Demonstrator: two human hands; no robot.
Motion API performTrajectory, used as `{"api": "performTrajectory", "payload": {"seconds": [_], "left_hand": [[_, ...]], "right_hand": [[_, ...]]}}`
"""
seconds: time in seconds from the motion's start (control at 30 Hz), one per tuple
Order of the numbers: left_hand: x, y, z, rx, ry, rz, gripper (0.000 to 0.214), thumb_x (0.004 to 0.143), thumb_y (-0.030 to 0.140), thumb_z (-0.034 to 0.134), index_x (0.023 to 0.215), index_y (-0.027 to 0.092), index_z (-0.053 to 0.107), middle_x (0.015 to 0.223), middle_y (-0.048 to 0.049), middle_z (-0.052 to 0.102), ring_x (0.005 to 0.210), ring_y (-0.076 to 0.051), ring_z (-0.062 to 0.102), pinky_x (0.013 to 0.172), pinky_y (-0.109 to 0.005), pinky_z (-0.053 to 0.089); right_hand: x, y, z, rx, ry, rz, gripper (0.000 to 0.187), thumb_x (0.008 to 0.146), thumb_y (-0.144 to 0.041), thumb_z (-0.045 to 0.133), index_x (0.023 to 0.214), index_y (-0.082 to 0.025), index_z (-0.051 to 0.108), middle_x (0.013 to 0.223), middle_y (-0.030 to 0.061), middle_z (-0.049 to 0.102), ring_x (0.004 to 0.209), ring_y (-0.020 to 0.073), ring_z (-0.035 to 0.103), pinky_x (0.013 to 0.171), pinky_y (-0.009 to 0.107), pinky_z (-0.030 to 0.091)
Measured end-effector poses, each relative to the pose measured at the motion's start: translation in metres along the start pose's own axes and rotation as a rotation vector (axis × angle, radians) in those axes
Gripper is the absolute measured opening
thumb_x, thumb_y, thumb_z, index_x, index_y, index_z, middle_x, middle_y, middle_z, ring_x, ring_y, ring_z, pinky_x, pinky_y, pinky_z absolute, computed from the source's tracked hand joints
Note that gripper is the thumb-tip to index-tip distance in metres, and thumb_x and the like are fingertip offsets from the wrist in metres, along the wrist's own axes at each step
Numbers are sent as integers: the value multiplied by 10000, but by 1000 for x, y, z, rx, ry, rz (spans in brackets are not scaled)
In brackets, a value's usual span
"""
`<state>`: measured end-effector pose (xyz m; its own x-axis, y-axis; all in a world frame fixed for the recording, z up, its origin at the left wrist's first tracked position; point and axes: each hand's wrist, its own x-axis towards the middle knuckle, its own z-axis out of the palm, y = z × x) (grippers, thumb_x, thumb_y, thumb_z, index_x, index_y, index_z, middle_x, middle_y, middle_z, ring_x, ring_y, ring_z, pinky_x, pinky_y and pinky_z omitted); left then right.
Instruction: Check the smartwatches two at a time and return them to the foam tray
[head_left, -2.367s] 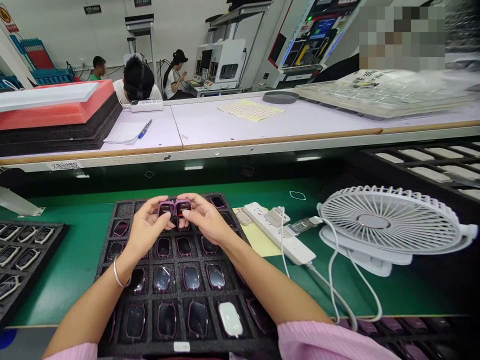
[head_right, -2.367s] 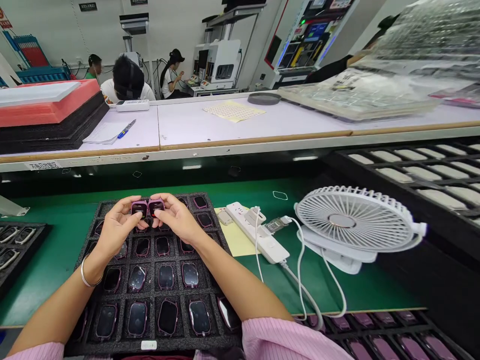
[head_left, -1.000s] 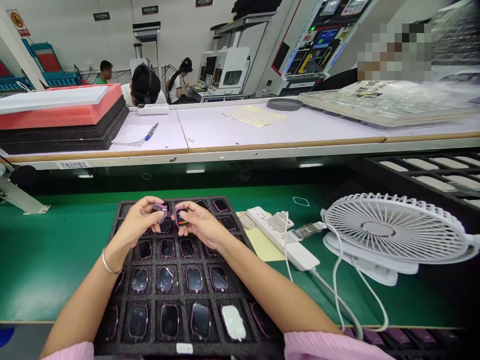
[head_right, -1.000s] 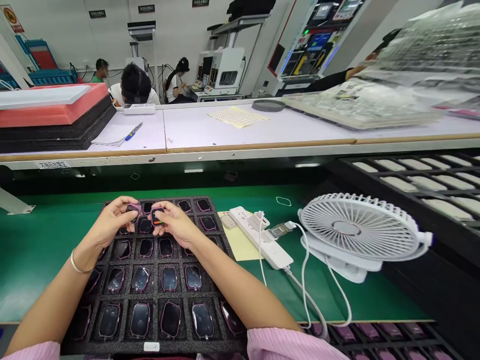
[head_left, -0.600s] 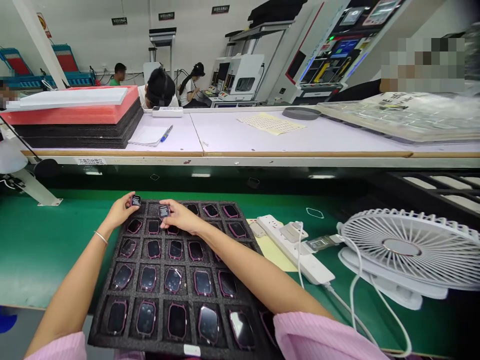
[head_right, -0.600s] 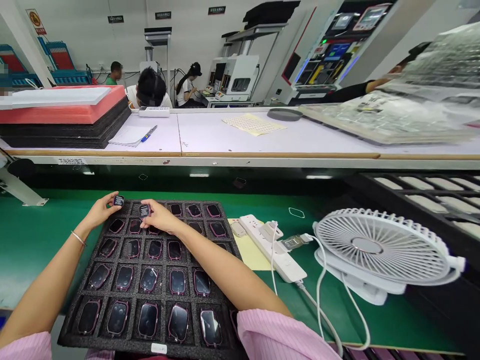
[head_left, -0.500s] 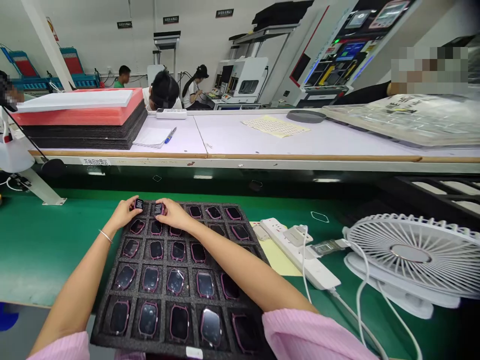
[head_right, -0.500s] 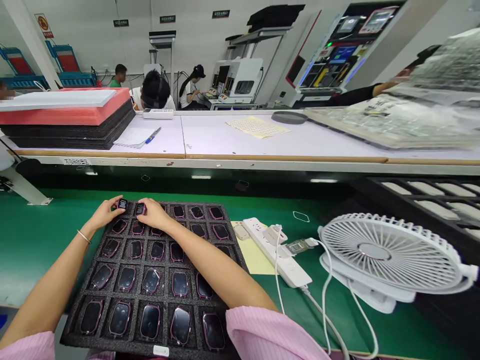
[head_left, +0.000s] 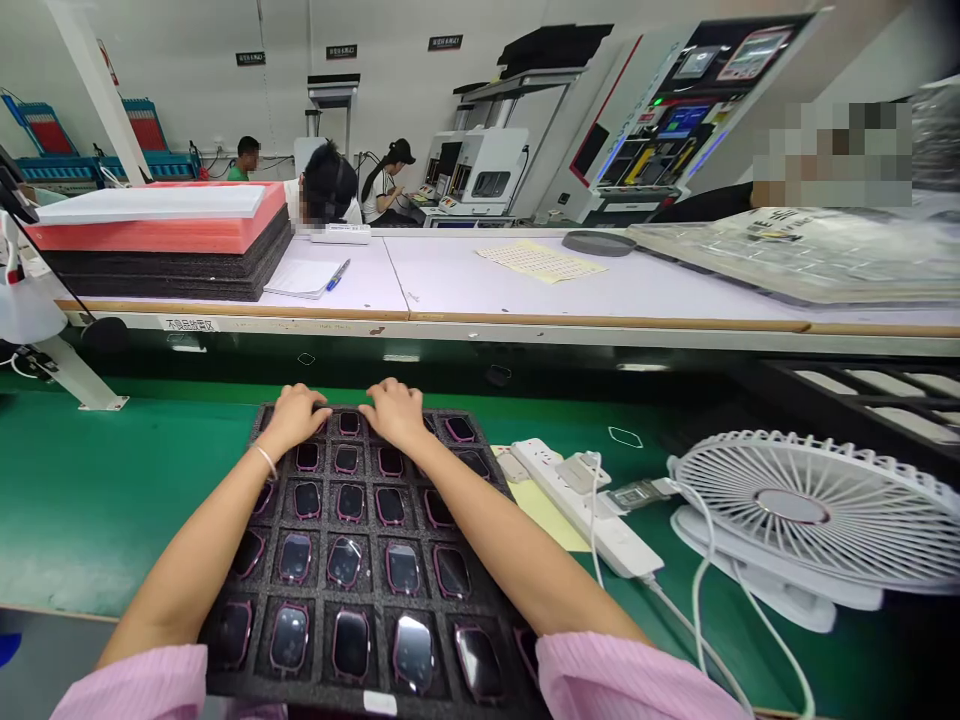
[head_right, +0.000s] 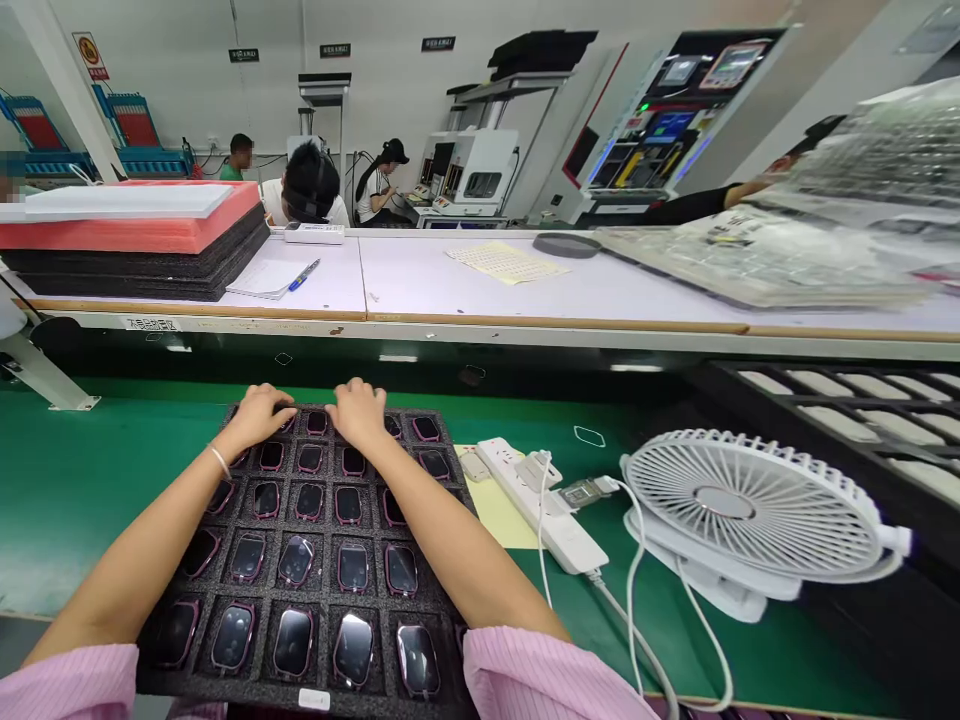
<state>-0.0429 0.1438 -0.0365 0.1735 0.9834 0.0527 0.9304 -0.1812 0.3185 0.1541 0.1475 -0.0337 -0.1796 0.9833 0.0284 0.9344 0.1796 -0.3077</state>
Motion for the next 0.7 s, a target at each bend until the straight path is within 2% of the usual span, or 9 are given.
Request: {"api": "performTrajectory", "payload": {"seconds": [0.07, 0.13, 0.23, 0.33, 0.4, 0.47, 0.57, 0.7], "left_hand": [[6, 28, 13, 9, -7, -13, 347, 858, 432, 616, 1037, 168, 752, 1132, -163, 652, 1175, -349, 528, 1014, -438, 395], [10, 49, 26, 7, 6, -55, 361, 791, 418, 684, 974, 112, 747, 1148, -224, 640, 1201, -414, 514, 1009, -501, 389], [14, 64, 34, -59, 33, -109, 315, 743, 356, 716, 917, 94, 724, 1146, -265, 637, 1213, -468, 509, 994, -564, 382], [13, 62, 23, -220, 21, -107, 157, 738, 274, 706, 814, 137, 691, 994, -203, 685, 1121, -415, 590, 944, -509, 434], [7, 58, 10, -373, -9, -77, 116, 759, 261, 686, 809, 159, 667, 884, -136, 696, 988, -332, 654, 863, -427, 484], [-3, 53, -3, -553, -54, -46, 179, 800, 316, 657, 893, 163, 659, 835, -87, 694, 846, -249, 678, 753, -347, 510], [-22, 51, -14, -811, -122, -32, 388, 843, 470, 599, 1070, 159, 644, 836, -58, 685, 696, -164, 652, 608, -263, 484], [-43, 52, -5, -1020, -165, -79, 564, 784, 611, 620, 1089, 137, 639, 749, -31, 628, 557, -113, 552, 506, -231, 398]], "right_hand": [[-4, 14, -4, -24, 16, 75, 366, 967, -358, 535, 1152, -88, 699, 1270, 263, 564, 1252, 408, 461, 1027, 571, 258], [-8, 22, -2, -3, 7, 100, 315, 931, -365, 600, 1040, -99, 728, 1224, 254, 591, 1222, 409, 478, 1014, 566, 270], [-16, 25, 6, 112, 8, 102, 225, 871, -333, 674, 982, -140, 708, 1237, 221, 592, 1217, 391, 483, 1000, 536, 306], [-20, 24, 8, 309, 40, 98, 143, 833, -248, 665, 947, -164, 645, 1213, 194, 598, 1223, 384, 482, 974, 517, 339], [-23, 25, 5, 495, 42, 81, 135, 845, -228, 612, 970, -185, 586, 1128, 154, 631, 1144, 340, 553, 924, 472, 394], [-28, 27, 0, 728, -6, 51, 153, 886, -266, 552, 1024, -206, 523, 1005, 94, 667, 945, 264, 647, 809, 391, 462], [-40, 29, -4, 1091, -133, 4, 201, 940, -382, 494, 1065, -225, 474, 909, 46, 692, 665, 168, 657, 622, 288, 479], [-61, 27, 0, 1431, -260, 5, 321, 940, -474, 521, 1126, -213, 510, 946, 82, 712, 555, 131, 617, 530, 267, 458]]}}
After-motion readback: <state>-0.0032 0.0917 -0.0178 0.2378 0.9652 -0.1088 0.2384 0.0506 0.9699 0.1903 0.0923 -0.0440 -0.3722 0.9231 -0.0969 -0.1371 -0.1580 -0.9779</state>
